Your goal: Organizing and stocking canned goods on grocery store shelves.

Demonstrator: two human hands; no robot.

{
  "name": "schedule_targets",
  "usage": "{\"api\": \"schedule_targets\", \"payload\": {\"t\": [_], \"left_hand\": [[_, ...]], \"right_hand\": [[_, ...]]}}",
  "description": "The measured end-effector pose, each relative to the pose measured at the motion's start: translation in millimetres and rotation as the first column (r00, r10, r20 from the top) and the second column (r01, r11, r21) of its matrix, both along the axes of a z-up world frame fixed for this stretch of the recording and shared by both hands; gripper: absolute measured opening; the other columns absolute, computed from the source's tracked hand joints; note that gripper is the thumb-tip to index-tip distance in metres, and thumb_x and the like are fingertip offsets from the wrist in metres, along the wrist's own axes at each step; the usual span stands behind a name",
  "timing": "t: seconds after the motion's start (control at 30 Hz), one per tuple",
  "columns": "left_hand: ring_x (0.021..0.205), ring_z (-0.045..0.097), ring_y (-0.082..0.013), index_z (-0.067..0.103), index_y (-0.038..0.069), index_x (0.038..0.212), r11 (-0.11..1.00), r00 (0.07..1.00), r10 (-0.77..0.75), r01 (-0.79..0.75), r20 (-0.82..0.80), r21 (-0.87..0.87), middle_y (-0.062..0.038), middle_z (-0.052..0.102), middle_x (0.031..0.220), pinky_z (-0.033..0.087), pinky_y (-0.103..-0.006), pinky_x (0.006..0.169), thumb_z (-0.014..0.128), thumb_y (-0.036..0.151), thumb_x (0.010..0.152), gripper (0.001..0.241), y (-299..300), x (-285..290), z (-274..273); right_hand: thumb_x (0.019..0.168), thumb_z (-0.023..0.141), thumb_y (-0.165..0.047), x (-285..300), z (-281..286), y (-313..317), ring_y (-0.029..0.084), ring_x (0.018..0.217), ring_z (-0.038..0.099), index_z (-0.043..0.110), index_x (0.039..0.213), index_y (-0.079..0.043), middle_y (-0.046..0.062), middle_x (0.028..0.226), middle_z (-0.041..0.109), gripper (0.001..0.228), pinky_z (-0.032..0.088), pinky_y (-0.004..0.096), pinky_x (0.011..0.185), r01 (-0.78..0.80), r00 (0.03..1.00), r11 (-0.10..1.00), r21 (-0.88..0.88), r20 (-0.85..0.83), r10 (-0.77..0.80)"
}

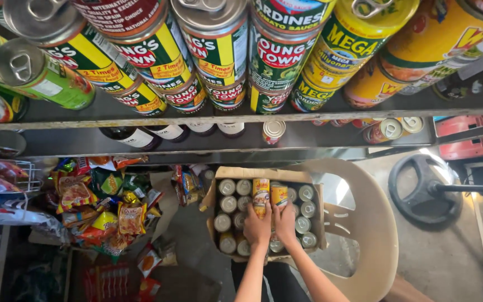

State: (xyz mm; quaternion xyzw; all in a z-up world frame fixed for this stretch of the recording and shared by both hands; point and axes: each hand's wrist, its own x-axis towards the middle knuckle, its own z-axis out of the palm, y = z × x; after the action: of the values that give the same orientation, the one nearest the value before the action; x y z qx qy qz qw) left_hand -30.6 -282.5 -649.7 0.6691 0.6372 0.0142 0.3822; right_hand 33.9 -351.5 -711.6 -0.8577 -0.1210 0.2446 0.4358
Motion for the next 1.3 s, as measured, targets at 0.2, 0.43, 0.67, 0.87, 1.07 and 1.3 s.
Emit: {"api": "schedule_targets", "payload": {"t": [0.2,0.43,0.67,0.87,1.07,1.3], "left_hand": [[0.094,0.07,-0.0435,0.054,0.016,0.134,0.995,0.999,0.018,-0.021,0.036,0.102,-0.017,0.065,0.122,0.057,-0.0545,0.073,0.066,0.066,0.082,0.073,-12.5,2.1,-14.4],[0.097,0.067,-0.041,0.056,0.019,0.132,0.984,0.999,0.038,-0.034,-0.017,0.173,-0.013,0.06,0.122,0.055,-0.0539,0.076,0.068,0.065,0.081,0.07,-21.0,14.4,-3.8],[0.109,0.056,-0.039,0.055,0.015,0.133,0.93,0.998,0.029,-0.007,-0.052,0.369,-0.014,0.057,0.119,0.045,-0.0518,0.092,0.077,0.058,0.076,0.074,-30.6,15.9,-25.1],[0.112,0.055,-0.0409,0.049,0.012,0.14,0.937,0.995,-0.036,0.001,0.092,0.349,-0.017,0.055,0.123,0.045,-0.054,0.094,0.085,0.044,0.071,0.085,-22.2,-2.7,-27.7],[0.115,0.055,-0.0413,0.046,0.011,0.144,0.944,0.984,-0.069,0.012,0.162,0.329,-0.018,0.054,0.123,0.046,-0.054,0.096,0.088,0.042,0.068,0.092,-21.6,-9.3,-24.1],[0.119,0.053,-0.043,0.046,0.006,0.14,0.944,0.974,-0.093,0.02,0.206,0.331,-0.02,0.052,0.128,0.045,-0.0556,0.094,0.087,0.043,0.068,0.091,-25.0,-21.0,-13.7]], "right_hand": [[0.093,0.067,-0.023,16.7,-29.7,-7.1,0.047,0.103,0.056,0.04,0.148,0.006,0.029,0.108,0.06,0.068,0.044,0.054,0.093,0.005,0.939,0.995,-0.096,0.342,0.028],[0.09,0.07,-0.033,6.2,-2.8,-7.2,0.051,0.113,0.053,0.033,0.151,0.008,0.034,0.124,0.052,0.083,0.044,0.054,0.099,0.05,0.961,0.987,-0.154,0.276,-0.006],[0.089,0.072,-0.041,13.1,-13.1,-28.0,0.053,0.121,0.052,0.032,0.149,0.011,0.037,0.131,0.051,0.089,0.043,0.054,0.101,0.064,0.96,0.984,-0.165,0.28,-0.016],[0.077,0.08,-0.048,10.9,5.0,-33.9,0.048,0.122,0.055,0.036,0.147,0.009,0.032,0.131,0.054,0.1,0.046,0.051,0.102,0.032,0.959,0.979,-0.202,0.281,0.027],[0.07,0.086,-0.051,5.0,15.5,-29.9,0.047,0.123,0.054,0.035,0.147,0.006,0.031,0.135,0.052,0.109,0.047,0.052,0.098,0.11,0.964,0.938,-0.327,0.265,-0.021],[0.061,0.089,-0.05,2.9,22.6,-36.7,0.048,0.13,0.049,0.031,0.15,0.001,0.027,0.142,0.045,0.118,0.048,0.053,0.099,0.099,0.962,0.905,-0.414,0.274,0.02]]}}
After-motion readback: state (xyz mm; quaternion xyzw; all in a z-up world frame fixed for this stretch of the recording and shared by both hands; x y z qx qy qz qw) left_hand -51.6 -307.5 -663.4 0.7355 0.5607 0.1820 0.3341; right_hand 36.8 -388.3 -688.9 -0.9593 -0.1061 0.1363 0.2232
